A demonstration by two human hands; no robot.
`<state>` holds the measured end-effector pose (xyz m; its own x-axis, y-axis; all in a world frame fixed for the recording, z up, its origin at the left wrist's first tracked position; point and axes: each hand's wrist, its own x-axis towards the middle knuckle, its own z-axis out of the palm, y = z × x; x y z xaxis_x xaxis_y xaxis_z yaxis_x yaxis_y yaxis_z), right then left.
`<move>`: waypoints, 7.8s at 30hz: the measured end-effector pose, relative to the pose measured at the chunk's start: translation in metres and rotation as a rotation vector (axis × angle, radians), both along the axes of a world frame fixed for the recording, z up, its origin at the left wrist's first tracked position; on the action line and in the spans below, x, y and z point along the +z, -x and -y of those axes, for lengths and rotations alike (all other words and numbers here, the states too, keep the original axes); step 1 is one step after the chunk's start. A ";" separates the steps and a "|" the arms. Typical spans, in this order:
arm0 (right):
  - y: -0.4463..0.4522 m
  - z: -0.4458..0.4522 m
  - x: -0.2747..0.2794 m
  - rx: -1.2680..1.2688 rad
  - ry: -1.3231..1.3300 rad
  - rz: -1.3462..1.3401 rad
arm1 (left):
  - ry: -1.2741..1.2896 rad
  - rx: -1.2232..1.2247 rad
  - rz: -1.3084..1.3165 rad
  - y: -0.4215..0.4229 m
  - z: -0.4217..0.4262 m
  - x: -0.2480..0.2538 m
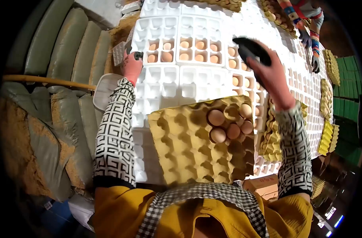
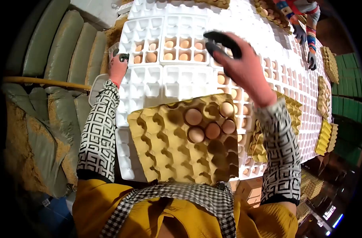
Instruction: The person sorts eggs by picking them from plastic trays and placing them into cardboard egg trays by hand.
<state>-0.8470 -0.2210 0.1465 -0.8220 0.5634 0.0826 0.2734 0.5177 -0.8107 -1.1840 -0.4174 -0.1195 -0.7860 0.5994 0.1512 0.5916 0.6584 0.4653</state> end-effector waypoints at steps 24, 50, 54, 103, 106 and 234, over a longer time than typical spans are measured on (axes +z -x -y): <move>-0.174 0.033 -0.051 0.266 -0.541 0.240 | -0.221 -0.467 0.831 -0.305 0.013 0.252; 0.122 0.079 -0.092 0.376 -0.502 0.006 | -0.874 0.097 0.790 0.001 0.006 0.054; 0.170 0.081 -0.175 0.641 -0.732 0.271 | -0.722 0.065 0.477 -0.034 0.030 0.022; -0.640 -0.104 -0.088 -1.128 -0.317 0.601 | 0.060 -0.425 -0.205 -0.401 0.003 0.199; -0.479 -0.050 -0.079 -0.635 -0.055 0.160 | 0.231 -0.251 -0.199 -0.375 -0.011 0.208; 0.044 0.015 -0.104 0.211 0.863 0.165 | 0.088 -0.329 0.138 -0.154 0.121 0.039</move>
<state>-0.8909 -0.2355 0.0423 -0.8794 0.2110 -0.4268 0.3886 -0.1998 -0.8995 -1.0299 -0.5386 -0.0805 -0.5587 0.8294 -0.0063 0.7140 0.4848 0.5052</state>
